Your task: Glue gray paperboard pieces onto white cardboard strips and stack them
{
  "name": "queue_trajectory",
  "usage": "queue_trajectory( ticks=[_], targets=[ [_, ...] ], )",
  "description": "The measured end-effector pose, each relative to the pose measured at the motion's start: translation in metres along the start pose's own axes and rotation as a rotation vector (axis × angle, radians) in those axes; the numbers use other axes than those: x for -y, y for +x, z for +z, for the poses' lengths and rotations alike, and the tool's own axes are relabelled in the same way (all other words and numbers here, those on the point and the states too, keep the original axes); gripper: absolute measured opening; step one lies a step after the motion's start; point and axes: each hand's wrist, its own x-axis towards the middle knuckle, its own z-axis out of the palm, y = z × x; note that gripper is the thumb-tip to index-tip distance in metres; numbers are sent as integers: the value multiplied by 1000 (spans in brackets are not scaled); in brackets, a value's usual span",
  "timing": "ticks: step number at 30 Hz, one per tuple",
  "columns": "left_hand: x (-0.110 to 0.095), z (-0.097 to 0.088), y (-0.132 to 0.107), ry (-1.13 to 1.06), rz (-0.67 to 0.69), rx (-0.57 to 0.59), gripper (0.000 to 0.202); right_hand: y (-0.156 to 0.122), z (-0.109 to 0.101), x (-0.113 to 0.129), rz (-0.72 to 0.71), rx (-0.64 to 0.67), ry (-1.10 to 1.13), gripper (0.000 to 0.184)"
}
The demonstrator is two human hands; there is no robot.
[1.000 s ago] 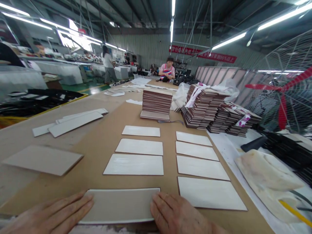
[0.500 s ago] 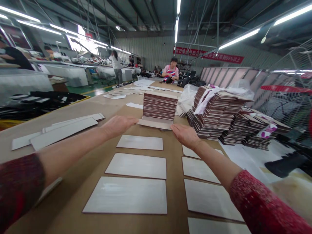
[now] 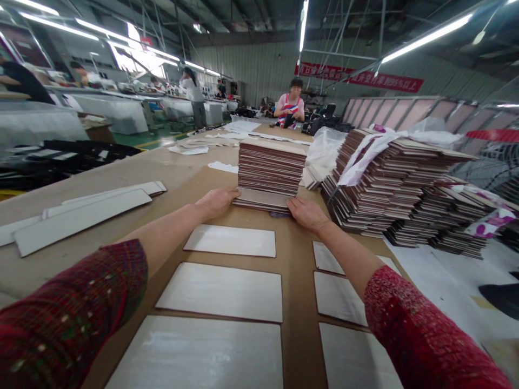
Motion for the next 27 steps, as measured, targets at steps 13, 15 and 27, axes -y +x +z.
queue_trajectory(
  ticks=[13,15,27],
  targets=[
    [-41,-100,-144,-96,-22,74,58,-68,-83,93,-92,-49,438,41],
    [-55,-113,-201,-123,-84,120,57,-101,-103,119,-126,0,556,40],
    [-152,-83,-346,-203,-299,52,58,-203,-132,205,16,112,497,57]
  ],
)
